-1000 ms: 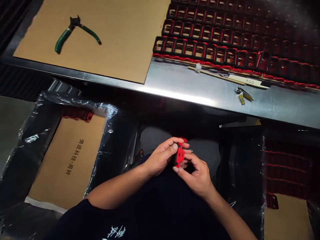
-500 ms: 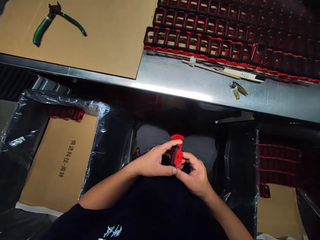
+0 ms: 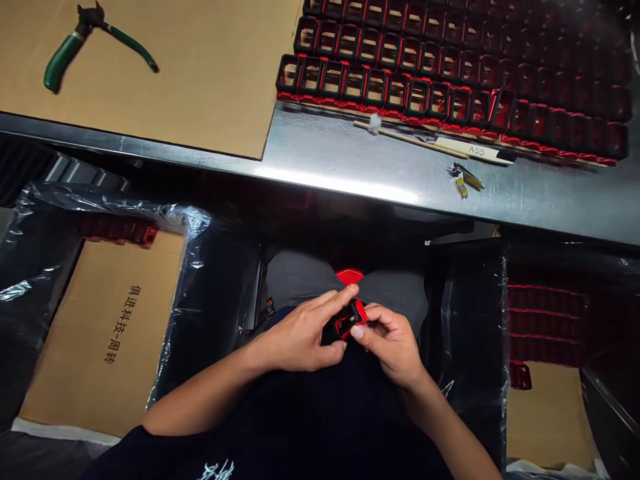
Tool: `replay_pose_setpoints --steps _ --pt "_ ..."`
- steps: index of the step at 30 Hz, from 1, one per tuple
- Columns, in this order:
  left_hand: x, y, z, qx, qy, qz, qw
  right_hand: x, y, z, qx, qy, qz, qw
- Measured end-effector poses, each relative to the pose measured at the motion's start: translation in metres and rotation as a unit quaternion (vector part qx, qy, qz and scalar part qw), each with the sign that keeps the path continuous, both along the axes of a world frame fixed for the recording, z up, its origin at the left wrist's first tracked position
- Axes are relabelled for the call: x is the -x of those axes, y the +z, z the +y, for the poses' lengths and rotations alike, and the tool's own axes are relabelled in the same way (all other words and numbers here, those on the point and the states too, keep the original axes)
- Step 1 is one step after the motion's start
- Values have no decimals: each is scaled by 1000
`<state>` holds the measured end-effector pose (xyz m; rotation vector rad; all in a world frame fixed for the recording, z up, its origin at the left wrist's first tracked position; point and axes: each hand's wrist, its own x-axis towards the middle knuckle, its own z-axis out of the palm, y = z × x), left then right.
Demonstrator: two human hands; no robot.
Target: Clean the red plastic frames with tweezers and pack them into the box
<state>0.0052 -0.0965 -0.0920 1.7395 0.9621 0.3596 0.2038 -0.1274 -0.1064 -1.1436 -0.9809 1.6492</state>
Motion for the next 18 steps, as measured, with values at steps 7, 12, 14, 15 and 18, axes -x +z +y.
replay_pose_setpoints --steps 7,12,14,15,18 --pt "-2 9 -1 102 72 39 991 -2 2 -3 -207 -23 -150 967" --pt "-12 16 -6 124 110 55 985 0 0 -2 -251 -34 -180 950" --pt "-15 17 -7 116 122 60 984 1 0 -2 -259 -33 -186 947" --pt "-16 18 -7 112 126 61 984 1 -1 -3 -261 -32 -189 946" --pt "-19 18 -7 95 134 61 985 0 -2 -4 -264 -32 -200 943"
